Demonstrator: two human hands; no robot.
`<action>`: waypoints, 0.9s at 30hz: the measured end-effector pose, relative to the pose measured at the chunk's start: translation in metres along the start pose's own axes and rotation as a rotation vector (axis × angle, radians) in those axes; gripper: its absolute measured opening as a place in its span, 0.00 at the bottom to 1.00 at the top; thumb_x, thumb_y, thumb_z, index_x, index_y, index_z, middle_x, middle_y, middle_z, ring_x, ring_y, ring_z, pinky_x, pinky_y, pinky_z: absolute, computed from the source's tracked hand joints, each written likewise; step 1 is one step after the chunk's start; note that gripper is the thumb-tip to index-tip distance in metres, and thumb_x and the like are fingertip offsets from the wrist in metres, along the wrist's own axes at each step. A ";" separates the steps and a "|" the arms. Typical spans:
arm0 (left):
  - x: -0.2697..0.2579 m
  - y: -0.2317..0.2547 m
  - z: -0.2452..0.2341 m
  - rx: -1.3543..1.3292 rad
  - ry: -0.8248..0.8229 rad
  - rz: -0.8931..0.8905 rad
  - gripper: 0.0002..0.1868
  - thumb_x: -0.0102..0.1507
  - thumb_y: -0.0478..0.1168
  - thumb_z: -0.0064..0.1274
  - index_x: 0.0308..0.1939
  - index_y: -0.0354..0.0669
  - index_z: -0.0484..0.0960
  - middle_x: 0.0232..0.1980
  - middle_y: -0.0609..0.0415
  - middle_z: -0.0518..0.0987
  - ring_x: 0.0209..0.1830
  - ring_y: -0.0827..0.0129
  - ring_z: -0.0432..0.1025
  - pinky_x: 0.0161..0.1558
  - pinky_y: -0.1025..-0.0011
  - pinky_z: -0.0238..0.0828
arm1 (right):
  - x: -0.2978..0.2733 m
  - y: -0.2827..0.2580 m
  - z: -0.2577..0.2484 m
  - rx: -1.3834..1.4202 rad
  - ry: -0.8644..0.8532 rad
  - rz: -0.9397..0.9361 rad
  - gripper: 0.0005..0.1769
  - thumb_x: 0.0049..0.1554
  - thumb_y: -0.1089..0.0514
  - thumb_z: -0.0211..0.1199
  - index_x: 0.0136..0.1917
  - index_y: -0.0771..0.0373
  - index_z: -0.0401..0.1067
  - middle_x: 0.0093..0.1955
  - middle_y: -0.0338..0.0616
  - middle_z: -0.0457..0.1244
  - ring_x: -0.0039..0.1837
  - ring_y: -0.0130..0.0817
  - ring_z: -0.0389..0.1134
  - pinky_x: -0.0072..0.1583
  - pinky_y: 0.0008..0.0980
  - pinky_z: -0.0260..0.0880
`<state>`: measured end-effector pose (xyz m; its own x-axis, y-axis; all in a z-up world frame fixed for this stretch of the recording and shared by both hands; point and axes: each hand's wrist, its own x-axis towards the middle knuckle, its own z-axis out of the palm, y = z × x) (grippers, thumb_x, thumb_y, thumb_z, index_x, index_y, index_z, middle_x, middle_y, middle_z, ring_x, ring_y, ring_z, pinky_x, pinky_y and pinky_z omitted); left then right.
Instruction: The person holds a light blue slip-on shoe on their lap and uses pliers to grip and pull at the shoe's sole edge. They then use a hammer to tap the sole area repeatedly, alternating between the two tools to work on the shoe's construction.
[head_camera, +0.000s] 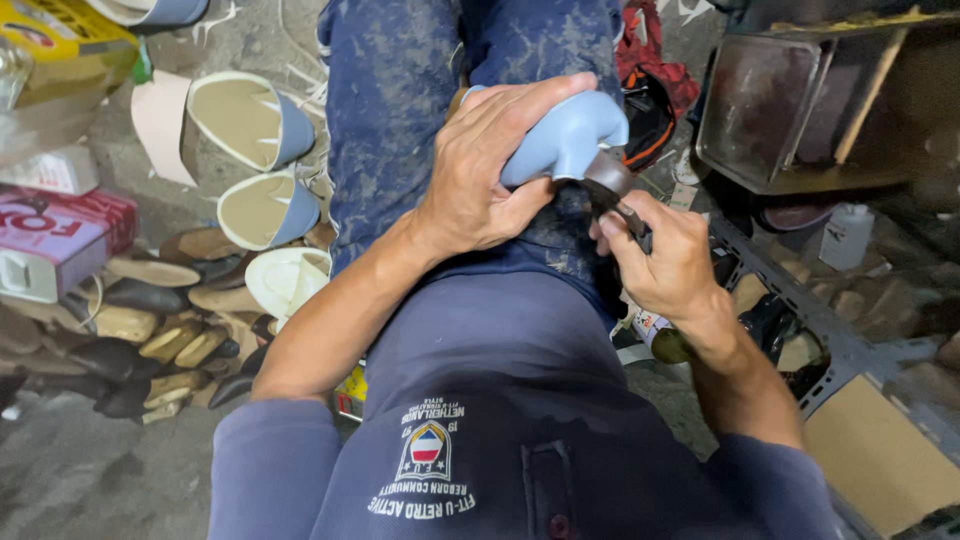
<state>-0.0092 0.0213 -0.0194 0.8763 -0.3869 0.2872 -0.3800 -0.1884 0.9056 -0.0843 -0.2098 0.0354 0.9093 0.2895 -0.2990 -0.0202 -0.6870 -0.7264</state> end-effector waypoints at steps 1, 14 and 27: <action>0.001 -0.001 0.001 0.006 -0.015 -0.005 0.30 0.66 0.40 0.51 0.72 0.45 0.66 0.71 0.53 0.76 0.70 0.59 0.78 0.68 0.60 0.71 | 0.001 0.003 0.007 -0.002 0.070 -0.024 0.12 0.68 0.58 0.52 0.46 0.64 0.71 0.36 0.37 0.69 0.36 0.30 0.70 0.45 0.31 0.67; -0.003 0.031 0.028 0.206 0.037 0.080 0.20 0.69 0.38 0.42 0.65 0.42 0.75 0.63 0.50 0.83 0.61 0.61 0.82 0.63 0.63 0.63 | -0.017 -0.052 -0.083 0.606 -0.656 0.711 0.32 0.62 0.46 0.45 0.72 0.65 0.66 0.65 0.44 0.73 0.66 0.30 0.73 0.72 0.31 0.66; 0.012 0.005 -0.018 -0.043 -0.069 -0.033 0.24 0.75 0.48 0.48 0.74 0.47 0.66 0.74 0.51 0.74 0.65 0.56 0.81 0.67 0.60 0.73 | -0.025 -0.027 -0.053 -0.377 -0.233 -0.044 0.35 0.55 0.66 0.58 0.75 0.69 0.58 0.69 0.58 0.63 0.64 0.53 0.68 0.63 0.43 0.66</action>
<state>0.0044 0.0319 -0.0059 0.8651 -0.4424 0.2364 -0.3369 -0.1632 0.9273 -0.0842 -0.2336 0.0956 0.7869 0.4367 -0.4360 0.2085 -0.8532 -0.4782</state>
